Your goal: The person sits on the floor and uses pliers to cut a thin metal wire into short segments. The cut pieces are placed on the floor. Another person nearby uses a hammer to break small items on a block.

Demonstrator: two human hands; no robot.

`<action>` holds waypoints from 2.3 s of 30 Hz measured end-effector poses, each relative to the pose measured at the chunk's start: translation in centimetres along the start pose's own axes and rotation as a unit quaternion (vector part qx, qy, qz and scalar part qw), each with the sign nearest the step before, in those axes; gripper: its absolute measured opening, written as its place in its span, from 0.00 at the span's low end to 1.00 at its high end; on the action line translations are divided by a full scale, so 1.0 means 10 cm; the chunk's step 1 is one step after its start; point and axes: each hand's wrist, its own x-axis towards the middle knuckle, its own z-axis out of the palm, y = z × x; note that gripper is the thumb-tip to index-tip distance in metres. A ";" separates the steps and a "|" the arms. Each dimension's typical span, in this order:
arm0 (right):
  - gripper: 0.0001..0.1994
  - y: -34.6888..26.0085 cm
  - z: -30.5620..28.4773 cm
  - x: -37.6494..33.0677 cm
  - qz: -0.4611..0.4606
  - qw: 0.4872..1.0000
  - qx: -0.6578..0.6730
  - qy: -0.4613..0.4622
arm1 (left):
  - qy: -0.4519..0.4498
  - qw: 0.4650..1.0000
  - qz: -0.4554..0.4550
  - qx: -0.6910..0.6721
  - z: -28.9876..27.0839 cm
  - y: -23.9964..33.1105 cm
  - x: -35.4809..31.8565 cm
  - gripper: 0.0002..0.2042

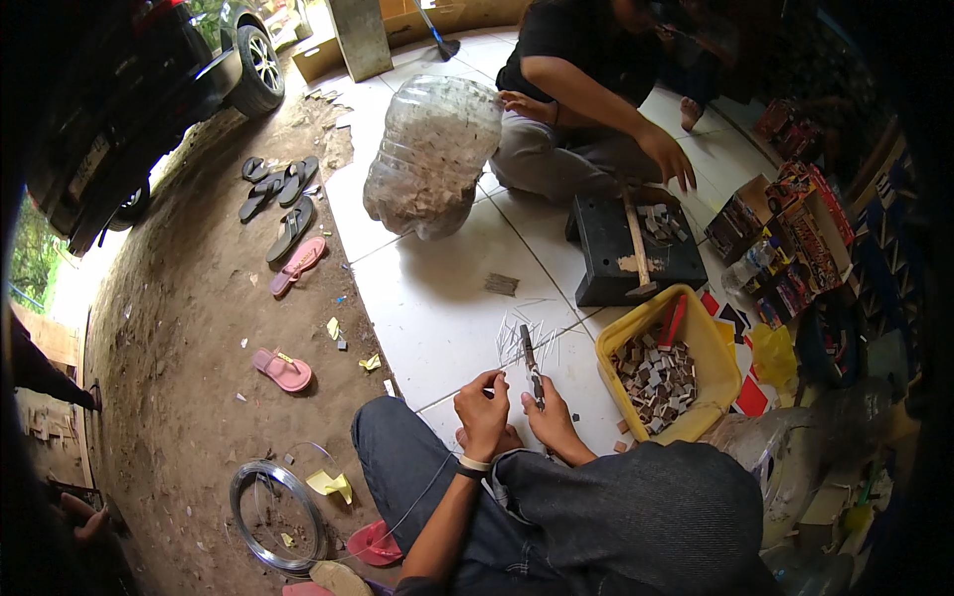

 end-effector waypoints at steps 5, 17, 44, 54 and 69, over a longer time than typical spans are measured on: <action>0.26 0.00 -0.02 -0.05 -0.020 0.999 -0.008 -0.045 | 0.009 1.000 -0.002 -0.018 -0.02 -0.04 0.00 0.09; 0.24 0.02 0.00 -0.06 -0.054 0.997 -0.022 -0.053 | 0.000 0.999 -0.012 -0.045 -0.03 -0.04 0.00 0.09; 0.20 0.15 -0.04 0.03 -0.026 0.994 -0.106 -0.025 | 0.024 0.999 -0.004 -0.039 -0.02 -0.03 0.02 0.09; 0.22 0.05 -0.08 -0.11 -0.073 0.991 -0.012 -0.112 | 0.039 0.997 -0.027 -0.068 -0.04 -0.02 0.03 0.09; 0.27 0.12 0.00 -0.02 -0.074 0.996 -0.010 -0.043 | 0.013 0.999 -0.026 -0.028 0.00 -0.02 0.00 0.09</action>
